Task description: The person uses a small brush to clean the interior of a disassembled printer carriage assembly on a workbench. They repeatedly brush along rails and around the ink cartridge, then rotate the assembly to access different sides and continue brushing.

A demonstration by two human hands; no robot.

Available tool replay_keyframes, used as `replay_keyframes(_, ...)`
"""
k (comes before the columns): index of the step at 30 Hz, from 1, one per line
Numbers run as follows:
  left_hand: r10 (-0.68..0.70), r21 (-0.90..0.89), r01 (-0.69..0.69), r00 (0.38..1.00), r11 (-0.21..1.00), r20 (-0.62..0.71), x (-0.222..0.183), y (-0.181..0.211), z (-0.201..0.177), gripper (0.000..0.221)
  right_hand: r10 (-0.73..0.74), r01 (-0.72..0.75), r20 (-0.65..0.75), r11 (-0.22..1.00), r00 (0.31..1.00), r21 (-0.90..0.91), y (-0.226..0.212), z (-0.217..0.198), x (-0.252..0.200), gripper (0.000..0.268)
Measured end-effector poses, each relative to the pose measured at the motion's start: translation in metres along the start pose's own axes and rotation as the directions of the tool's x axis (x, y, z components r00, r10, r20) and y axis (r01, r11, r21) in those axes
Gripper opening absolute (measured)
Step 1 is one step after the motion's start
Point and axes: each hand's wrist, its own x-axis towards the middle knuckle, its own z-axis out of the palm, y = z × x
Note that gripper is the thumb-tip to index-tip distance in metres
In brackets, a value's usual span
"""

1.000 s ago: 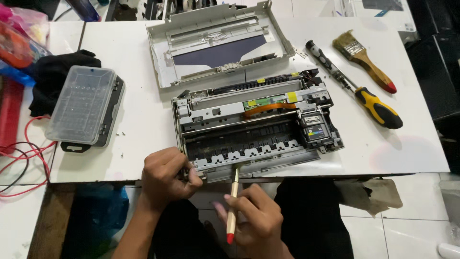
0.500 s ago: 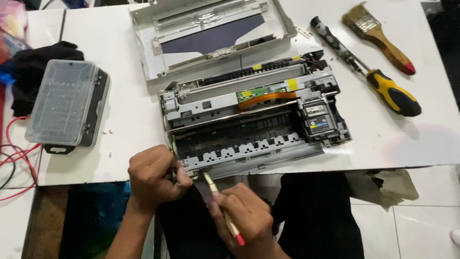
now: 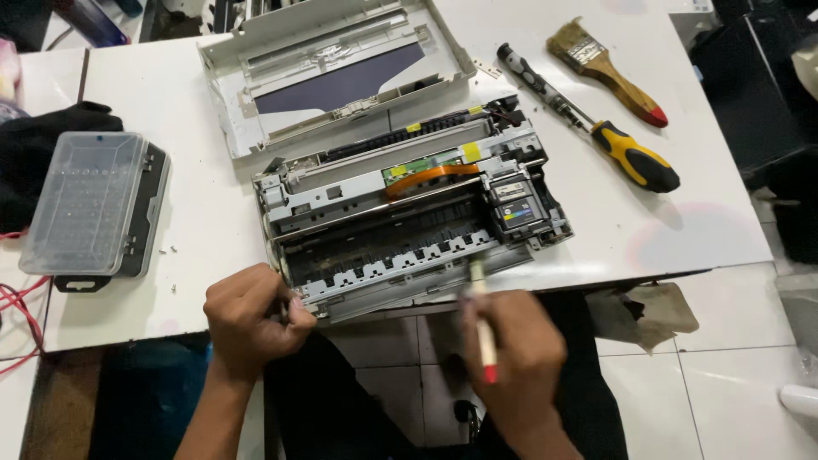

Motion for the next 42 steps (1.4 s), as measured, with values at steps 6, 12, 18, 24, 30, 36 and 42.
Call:
replay_keyframes(6, 0.021, 0.013, -0.021, 1.000, 1.000, -0.016, -0.002, -0.002, 0.002, 0.021, 0.207, -0.195, -0.097, 0.973, 0.973, 0.124, 0.018, -0.043, 0.014, 0.007)
replay_keyframes(12, 0.015, 0.027, -0.014, 0.999, 1.000, -0.037, -0.007, -0.004, 0.003, 0.016, -0.077, 0.077, -0.016, 0.996, 0.997, 0.036, 0.011, -0.030, 0.007, 0.004)
replay_keyframes(18, 0.017, 0.018, -0.017, 0.999, 1.000, -0.037, -0.002, 0.001, 0.002, 0.021, 0.008, -0.014, 0.028, 0.970, 1.000, 0.243, 0.006, -0.026, -0.005, 0.008)
replay_keyframes(24, 0.030, 0.035, -0.028, 0.998, 0.999, -0.049, -0.002, -0.001, 0.003, 0.023, 0.167, -0.166, -0.049, 0.986, 0.985, 0.029, 0.038, -0.063, 0.013, 0.009)
replay_keyframes(30, 0.053, 0.010, -0.053, 0.997, 0.999, -0.053, -0.004, -0.006, 0.005, 0.026, -0.153, 0.135, 0.100, 0.976, 0.983, 0.170, 0.005, -0.032, 0.007, 0.020)
replay_keyframes(36, 0.038, 0.042, -0.035, 0.995, 0.999, -0.093, -0.005, -0.004, 0.010, 0.022, 0.286, -0.283, 0.044, 0.956, 0.957, -0.074, 0.050, -0.070, 0.023, 0.026)
replay_keyframes(42, 0.032, 0.025, -0.030, 0.996, 0.999, -0.086, -0.005, -0.005, 0.008, 0.026, -0.007, -0.015, 0.117, 0.982, 0.993, 0.189, 0.013, -0.004, -0.019, 0.015)
